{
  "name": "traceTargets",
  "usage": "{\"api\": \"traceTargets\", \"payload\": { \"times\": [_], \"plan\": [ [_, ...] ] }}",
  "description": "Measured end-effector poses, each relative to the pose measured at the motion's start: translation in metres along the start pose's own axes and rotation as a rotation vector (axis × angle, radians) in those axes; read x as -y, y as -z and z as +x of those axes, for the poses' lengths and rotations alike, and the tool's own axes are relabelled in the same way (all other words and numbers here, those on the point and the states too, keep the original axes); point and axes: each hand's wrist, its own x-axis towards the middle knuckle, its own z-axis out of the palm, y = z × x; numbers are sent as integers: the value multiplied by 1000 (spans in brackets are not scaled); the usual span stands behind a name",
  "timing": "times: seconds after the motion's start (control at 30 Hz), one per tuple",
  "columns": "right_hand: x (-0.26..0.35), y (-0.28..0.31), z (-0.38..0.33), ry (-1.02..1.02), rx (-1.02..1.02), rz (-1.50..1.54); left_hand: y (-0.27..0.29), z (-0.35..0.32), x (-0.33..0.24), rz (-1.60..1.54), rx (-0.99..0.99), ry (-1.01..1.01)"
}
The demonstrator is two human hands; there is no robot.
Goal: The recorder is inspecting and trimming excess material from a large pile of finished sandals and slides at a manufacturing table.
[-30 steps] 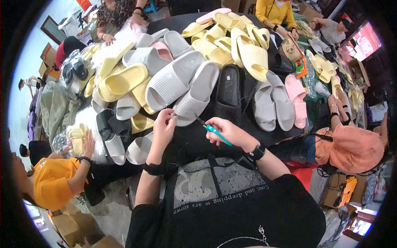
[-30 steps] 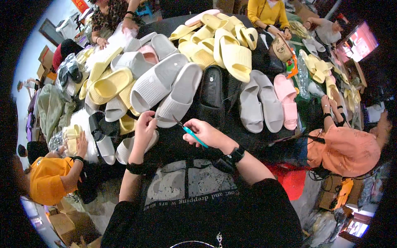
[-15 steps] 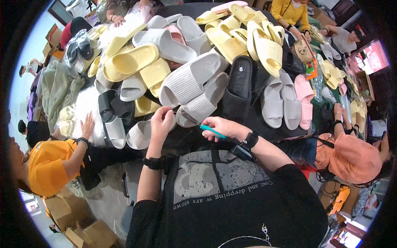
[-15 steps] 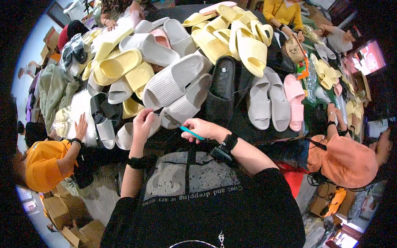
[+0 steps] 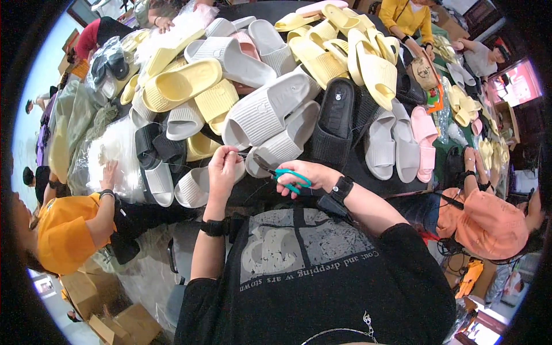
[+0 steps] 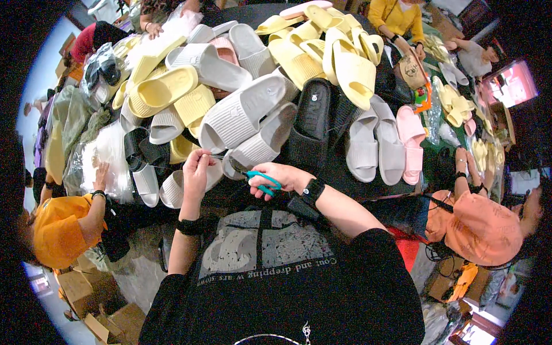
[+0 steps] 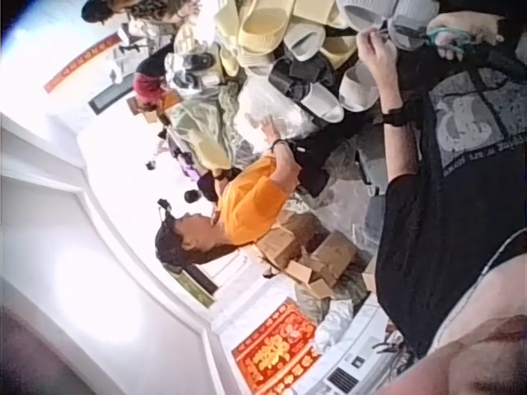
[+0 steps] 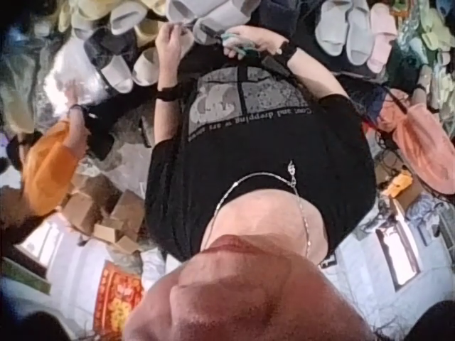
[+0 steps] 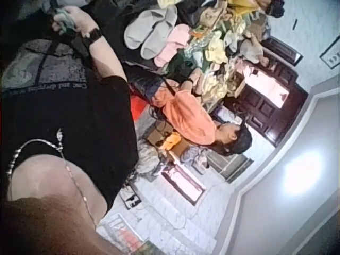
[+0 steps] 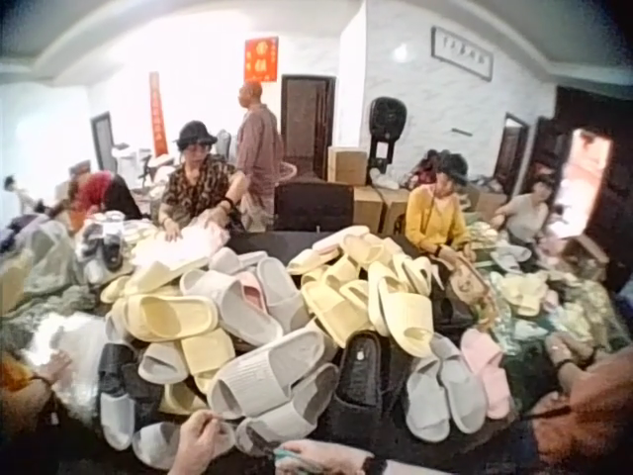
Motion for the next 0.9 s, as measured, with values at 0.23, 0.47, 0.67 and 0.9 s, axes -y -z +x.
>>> {"api": "traceTargets", "payload": {
  "times": [0.23, 0.47, 0.67, 0.9],
  "plan": [
    [-4, 3, 7, 33, 25, 107, -1, -1, 0, -109, 28, 21],
    [-5, 0, 8, 90, 29, 160, -2, -3, 0, -149, 41, 18],
    [-5, -2, 8, 125, -9, 107, 0, -6, 1, -127, 14, 20],
    [0, -2, 1, 105, -51, 74, 6, -8, -4, -129, -14, -4]
  ]
}}
